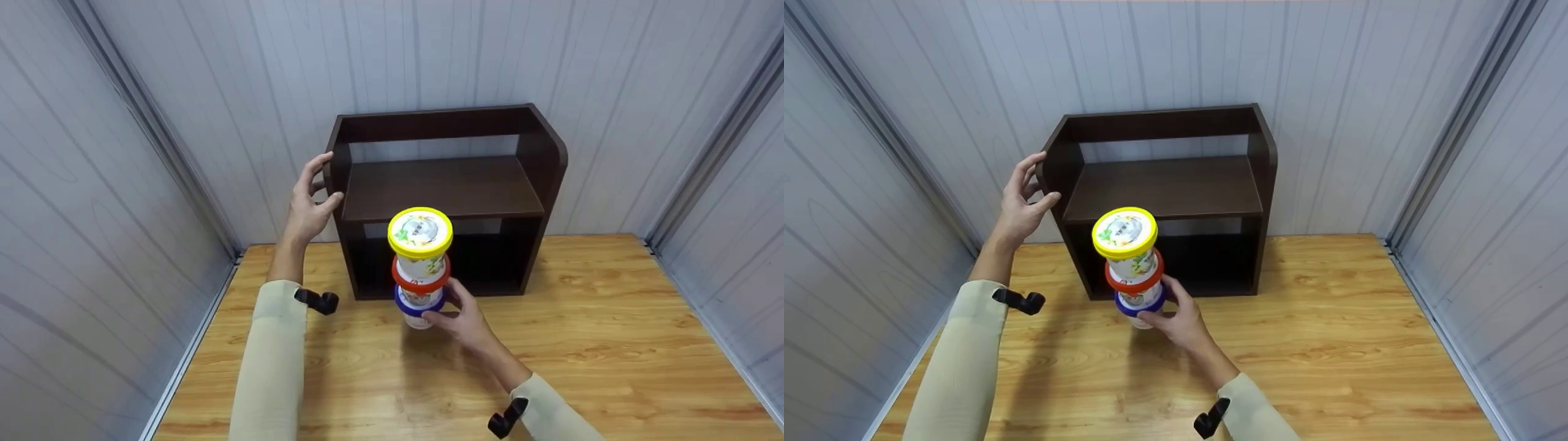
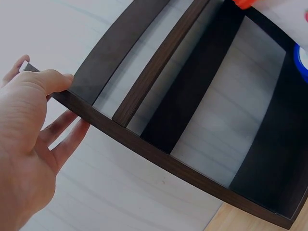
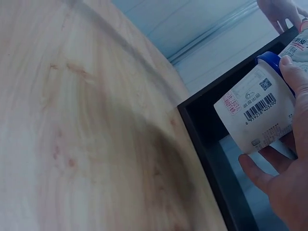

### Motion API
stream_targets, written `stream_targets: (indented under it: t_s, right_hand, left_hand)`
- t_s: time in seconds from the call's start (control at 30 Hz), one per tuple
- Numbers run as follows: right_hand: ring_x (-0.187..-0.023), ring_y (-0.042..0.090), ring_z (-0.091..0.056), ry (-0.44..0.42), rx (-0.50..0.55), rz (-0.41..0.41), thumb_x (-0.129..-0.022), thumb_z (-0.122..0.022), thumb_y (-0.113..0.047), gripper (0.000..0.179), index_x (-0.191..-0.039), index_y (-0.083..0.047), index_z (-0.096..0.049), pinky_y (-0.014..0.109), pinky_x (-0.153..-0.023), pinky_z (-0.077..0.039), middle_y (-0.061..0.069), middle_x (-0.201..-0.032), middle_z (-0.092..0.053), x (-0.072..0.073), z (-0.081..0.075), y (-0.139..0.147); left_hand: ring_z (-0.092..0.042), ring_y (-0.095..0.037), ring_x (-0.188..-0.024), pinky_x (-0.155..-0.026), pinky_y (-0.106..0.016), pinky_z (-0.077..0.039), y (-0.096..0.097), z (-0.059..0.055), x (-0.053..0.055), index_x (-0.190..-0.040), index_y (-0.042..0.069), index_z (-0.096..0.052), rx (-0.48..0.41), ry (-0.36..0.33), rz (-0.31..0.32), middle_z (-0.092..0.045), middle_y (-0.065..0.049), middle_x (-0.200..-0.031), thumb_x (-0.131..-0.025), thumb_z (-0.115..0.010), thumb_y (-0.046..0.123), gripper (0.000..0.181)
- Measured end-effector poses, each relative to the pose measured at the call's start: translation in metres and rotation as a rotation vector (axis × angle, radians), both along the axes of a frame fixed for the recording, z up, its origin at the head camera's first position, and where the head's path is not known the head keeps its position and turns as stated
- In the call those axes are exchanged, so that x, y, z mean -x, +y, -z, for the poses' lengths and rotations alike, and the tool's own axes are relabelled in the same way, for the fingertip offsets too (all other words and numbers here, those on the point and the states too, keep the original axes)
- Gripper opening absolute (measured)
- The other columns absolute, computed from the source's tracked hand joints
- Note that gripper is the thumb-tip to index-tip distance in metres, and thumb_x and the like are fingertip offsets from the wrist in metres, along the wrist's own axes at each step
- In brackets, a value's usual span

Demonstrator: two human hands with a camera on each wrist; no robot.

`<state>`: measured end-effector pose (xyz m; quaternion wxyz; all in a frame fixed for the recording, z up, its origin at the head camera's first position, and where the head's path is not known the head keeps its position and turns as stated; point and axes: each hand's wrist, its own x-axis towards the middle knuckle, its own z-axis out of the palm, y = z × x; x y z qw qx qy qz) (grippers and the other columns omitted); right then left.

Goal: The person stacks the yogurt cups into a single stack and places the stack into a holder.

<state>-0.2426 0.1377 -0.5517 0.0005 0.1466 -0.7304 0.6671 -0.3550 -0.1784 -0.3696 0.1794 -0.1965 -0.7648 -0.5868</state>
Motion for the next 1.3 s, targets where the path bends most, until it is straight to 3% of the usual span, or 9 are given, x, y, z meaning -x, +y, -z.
stream_targets:
  t_s: [0.3, 0.47, 0.83, 1.0, 1.3]
  right_hand:
    - [-0.143, 0.036, -0.065, 0.078, -0.023, 0.04, -0.095, -0.089, -0.005, 0.075, -0.161, -0.002, -0.053, 0.051, -0.117, -0.058, 0.022, -0.158, -0.065, 0.006, -0.019, 0.003]
    - [-0.148, 0.04, -0.064, 0.114, -0.018, 0.058, -0.094, -0.088, -0.001, 0.075, -0.161, -0.001, -0.053, 0.052, -0.125, -0.053, 0.022, -0.159, -0.065, 0.011, -0.031, 0.005]
    - [-0.141, 0.035, -0.068, 0.176, -0.028, 0.079, -0.093, -0.09, -0.003, 0.072, -0.156, 0.001, -0.057, 0.043, -0.122, -0.055, 0.022, -0.152, -0.07, 0.017, -0.053, 0.01]
    - [-0.142, 0.035, -0.068, 0.182, -0.034, 0.067, -0.094, -0.089, -0.003, 0.073, -0.159, 0.0, -0.056, 0.04, -0.121, -0.055, 0.022, -0.154, -0.069, 0.019, -0.063, 0.01]
    - [-0.143, 0.036, -0.067, 0.164, -0.061, 0.073, -0.096, -0.086, 0.0, 0.073, -0.161, -0.002, -0.054, 0.046, -0.124, -0.054, 0.021, -0.155, -0.068, 0.025, -0.079, 0.015]
  left_hand:
    - [-0.063, -0.042, -0.144, -0.088, -0.022, -0.061, 0.001, 0.001, 0.0, -0.168, 0.013, -0.049, -0.006, -0.004, -0.012, -0.046, -0.013, -0.176, -0.103, -0.068, -0.011, 0.071]
    - [-0.063, -0.042, -0.145, -0.089, -0.024, -0.061, 0.001, 0.0, -0.001, -0.168, 0.013, -0.049, 0.0, -0.002, -0.016, -0.045, -0.012, -0.177, -0.104, -0.067, -0.01, 0.071]
    - [-0.063, -0.042, -0.145, -0.089, -0.025, -0.062, 0.001, -0.001, -0.002, -0.168, 0.012, -0.049, -0.002, -0.004, -0.012, -0.045, -0.013, -0.177, -0.103, -0.067, -0.012, 0.071]
    - [-0.062, -0.042, -0.146, -0.09, -0.028, -0.062, 0.0, -0.001, -0.003, -0.168, 0.012, -0.048, -0.003, -0.002, -0.014, -0.044, -0.014, -0.176, -0.104, -0.067, -0.011, 0.07]
    - [-0.062, -0.042, -0.146, -0.092, -0.03, -0.062, 0.0, 0.0, -0.002, -0.168, 0.012, -0.048, -0.007, -0.008, -0.015, -0.043, -0.013, -0.177, -0.104, -0.066, -0.01, 0.07]
